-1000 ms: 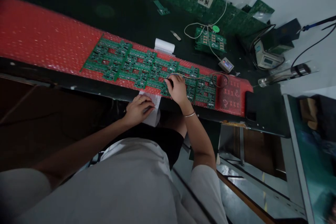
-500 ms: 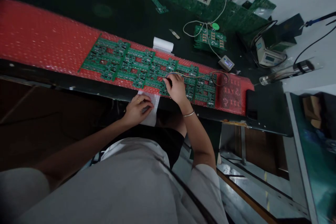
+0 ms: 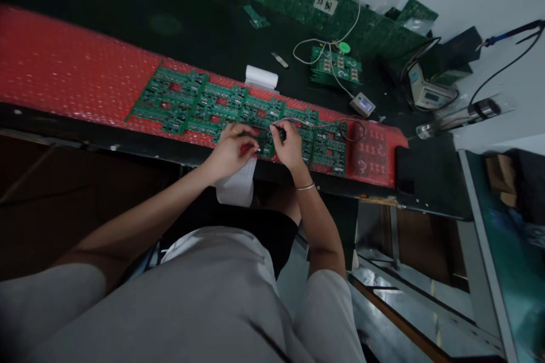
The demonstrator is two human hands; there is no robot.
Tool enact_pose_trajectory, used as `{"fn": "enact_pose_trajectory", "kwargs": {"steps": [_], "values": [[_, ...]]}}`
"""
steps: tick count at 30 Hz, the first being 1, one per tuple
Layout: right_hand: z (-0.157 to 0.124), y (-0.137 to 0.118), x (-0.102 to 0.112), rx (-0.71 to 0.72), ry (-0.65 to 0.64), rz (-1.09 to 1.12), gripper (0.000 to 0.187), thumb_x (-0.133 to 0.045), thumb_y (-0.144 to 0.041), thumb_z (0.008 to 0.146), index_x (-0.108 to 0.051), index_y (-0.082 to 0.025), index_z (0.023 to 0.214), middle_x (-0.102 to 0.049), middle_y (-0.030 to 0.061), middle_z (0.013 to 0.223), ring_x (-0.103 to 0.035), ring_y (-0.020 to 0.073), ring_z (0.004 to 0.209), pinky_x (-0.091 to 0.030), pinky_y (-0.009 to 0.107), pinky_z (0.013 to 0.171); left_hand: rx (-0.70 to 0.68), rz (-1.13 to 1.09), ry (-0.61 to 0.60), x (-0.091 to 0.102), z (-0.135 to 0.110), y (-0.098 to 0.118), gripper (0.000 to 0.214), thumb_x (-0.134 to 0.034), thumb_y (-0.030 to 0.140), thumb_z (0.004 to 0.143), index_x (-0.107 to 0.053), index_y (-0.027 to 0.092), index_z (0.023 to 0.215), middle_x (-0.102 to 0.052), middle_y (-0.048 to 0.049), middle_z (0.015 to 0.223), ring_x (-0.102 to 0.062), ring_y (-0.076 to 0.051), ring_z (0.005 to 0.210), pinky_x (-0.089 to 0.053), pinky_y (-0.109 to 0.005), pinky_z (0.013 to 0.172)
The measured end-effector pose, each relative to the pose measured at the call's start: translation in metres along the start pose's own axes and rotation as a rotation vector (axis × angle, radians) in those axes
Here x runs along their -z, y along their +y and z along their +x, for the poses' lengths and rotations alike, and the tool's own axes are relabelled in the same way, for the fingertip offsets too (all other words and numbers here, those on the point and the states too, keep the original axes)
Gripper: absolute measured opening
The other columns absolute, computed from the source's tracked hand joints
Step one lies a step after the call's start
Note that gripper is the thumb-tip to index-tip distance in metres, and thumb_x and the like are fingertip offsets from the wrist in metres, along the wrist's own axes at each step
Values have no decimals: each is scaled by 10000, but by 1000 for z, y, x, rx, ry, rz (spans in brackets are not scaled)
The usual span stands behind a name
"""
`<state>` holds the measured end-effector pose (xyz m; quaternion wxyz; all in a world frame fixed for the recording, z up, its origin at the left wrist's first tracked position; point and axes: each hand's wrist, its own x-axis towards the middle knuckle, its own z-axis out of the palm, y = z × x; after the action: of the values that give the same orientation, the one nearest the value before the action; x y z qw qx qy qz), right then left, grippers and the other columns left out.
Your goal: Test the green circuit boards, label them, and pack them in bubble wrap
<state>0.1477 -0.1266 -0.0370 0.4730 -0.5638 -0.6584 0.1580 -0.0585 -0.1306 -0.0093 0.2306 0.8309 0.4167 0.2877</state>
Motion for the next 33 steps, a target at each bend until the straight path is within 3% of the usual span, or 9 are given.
{"fn": "enact_pose_trajectory", "kwargs": {"steps": [6,15,20,23,26,33], "values": [[0,2,0,-3,-19,-8,383,-475,-602,1034,-568,-247,922,-725,70,994,-682,204,942,-541,357,913,66,60,-53,-18,11,-1,165,-612,195,899,-772,195,859,-665,-110,1224,-553,-337,1202,-468,-563,1034],[0,-1,0,-21,-2,46,407,-496,-631,1015,-577,-245,915,-731,76,998,-677,209,934,-541,379,936,57,123,18,-21,7,2,106,-644,192,891,-749,190,883,-673,-113,1201,-561,-336,1181,-483,-511,972],[1,-3,-1,-35,27,92,433,-508,-655,1006,-592,-244,898,-738,65,993,-688,202,953,-537,360,937,-154,147,81,-21,-9,-7,239,-591,298,1018,-746,203,1172,-698,-105,1233,-576,-307,1176,-477,-486,994],[2,-5,0,-46,41,137,436,-562,-661,980,-617,-239,887,-736,53,966,-690,197,938,-539,349,917,-315,233,95,-23,-17,-17,224,-617,331,1021,-776,234,1146,-717,-94,1237,-579,-316,1185,-476,-487,966],[4,-8,2,-65,44,184,419,-621,-650,954,-642,-238,879,-736,34,930,-691,190,900,-549,341,888,-416,316,152,-27,-19,-22,195,-616,262,1019,-788,218,1098,-725,-93,1233,-589,-306,1180,-487,-463,930],[17,-16,-1,47,-117,126,304,-610,-535,1002,-717,-254,957,-772,41,1035,-712,219,996,-564,389,956,-470,330,189,-34,-21,-20,206,-578,193,1027,-777,170,1080,-729,-113,1186,-604,-281,1179,-490,-431,939]]}}
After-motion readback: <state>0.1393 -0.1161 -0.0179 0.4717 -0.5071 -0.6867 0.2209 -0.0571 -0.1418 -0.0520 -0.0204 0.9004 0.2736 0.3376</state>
